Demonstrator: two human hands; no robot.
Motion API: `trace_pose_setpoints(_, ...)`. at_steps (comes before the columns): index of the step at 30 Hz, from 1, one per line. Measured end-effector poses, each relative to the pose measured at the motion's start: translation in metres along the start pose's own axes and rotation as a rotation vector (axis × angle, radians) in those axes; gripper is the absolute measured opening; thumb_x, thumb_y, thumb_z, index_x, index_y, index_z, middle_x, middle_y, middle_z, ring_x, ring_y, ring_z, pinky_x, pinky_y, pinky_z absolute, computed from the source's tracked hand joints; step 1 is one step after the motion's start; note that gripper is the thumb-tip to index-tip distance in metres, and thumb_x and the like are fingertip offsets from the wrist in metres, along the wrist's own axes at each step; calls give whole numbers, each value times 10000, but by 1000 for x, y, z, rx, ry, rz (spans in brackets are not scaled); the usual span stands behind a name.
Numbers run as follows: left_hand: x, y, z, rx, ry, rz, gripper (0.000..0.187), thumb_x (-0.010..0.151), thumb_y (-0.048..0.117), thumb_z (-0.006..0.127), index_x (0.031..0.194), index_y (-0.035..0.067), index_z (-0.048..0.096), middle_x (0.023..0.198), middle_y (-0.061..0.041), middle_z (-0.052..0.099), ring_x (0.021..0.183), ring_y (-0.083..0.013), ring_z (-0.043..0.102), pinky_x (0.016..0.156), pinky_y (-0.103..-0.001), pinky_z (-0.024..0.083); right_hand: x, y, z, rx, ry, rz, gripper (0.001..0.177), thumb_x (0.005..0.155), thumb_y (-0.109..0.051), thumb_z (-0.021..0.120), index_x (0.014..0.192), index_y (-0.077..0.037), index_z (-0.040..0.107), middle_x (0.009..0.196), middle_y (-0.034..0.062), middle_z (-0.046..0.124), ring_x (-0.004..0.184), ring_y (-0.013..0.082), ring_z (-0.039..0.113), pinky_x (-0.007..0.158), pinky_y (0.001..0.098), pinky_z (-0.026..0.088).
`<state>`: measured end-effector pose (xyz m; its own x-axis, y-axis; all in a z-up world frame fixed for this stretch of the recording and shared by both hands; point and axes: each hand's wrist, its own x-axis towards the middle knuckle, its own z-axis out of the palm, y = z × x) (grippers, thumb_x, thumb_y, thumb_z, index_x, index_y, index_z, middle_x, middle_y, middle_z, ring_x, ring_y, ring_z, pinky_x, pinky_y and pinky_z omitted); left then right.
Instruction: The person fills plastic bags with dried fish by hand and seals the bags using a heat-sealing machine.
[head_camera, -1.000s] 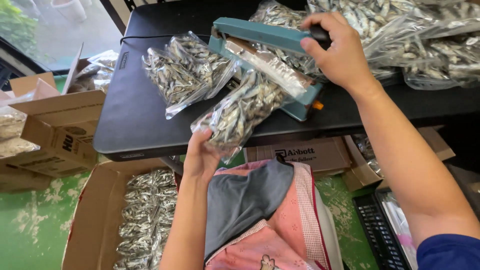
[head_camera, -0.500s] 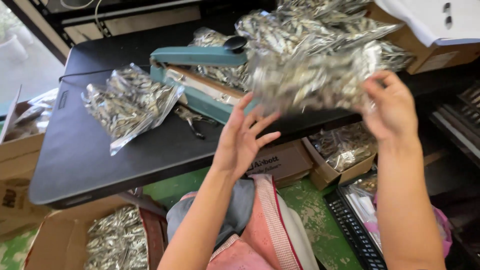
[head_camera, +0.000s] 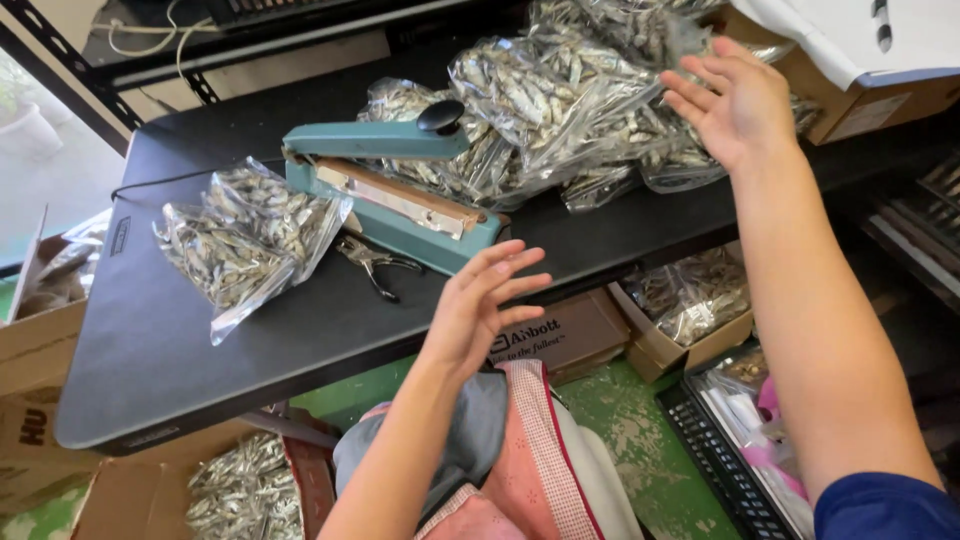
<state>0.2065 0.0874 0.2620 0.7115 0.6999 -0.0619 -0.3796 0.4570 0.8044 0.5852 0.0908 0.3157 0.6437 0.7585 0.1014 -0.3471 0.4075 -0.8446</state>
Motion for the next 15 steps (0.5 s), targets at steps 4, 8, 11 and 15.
trace_pose_setpoints(4, -15, 0, -33, 48, -26, 23, 338, 955, 166, 646, 1254, 9, 646, 1301, -221, 706, 1065, -336, 734, 768, -388, 656, -98, -4, 49, -237, 88, -9, 232, 1012, -19, 564, 1209, -139, 545, 1031, 53, 599, 743, 122, 619, 683, 233, 585)
trace_pose_setpoints(8, -30, -21, -72, 71, -56, 20, 257, 974, 134, 653, 1166, -37, 670, 1177, -273, 733, 980, -311, 757, 741, -331, 658, -129, 88, 11, -224, -245, 135, 249, 909, -54, 698, 1115, -146, 592, 889, 56, 677, 614, 194, 643, 611, 289, 553)
trace_pose_setpoints(11, -39, -51, -102, 188, -21, -10, 270, 975, 173, 668, 1148, -34, 682, 1152, -237, 738, 999, -302, 769, 750, -325, 667, -165, 160, 0, -437, -493, 331, 207, 957, -61, 642, 1160, -27, 664, 901, 160, 712, 696, 204, 722, 657, 335, 643)
trace_pose_setpoints(15, -21, -143, -182, 606, 126, -109, 282, 944, 353, 706, 908, 77, 748, 927, -133, 751, 851, -231, 746, 691, -329, 623, -182, 273, -30, -1099, -696, 378, 249, 983, -272, 619, 1110, -103, 750, 884, 118, 759, 815, 247, 723, 742, 385, 588)
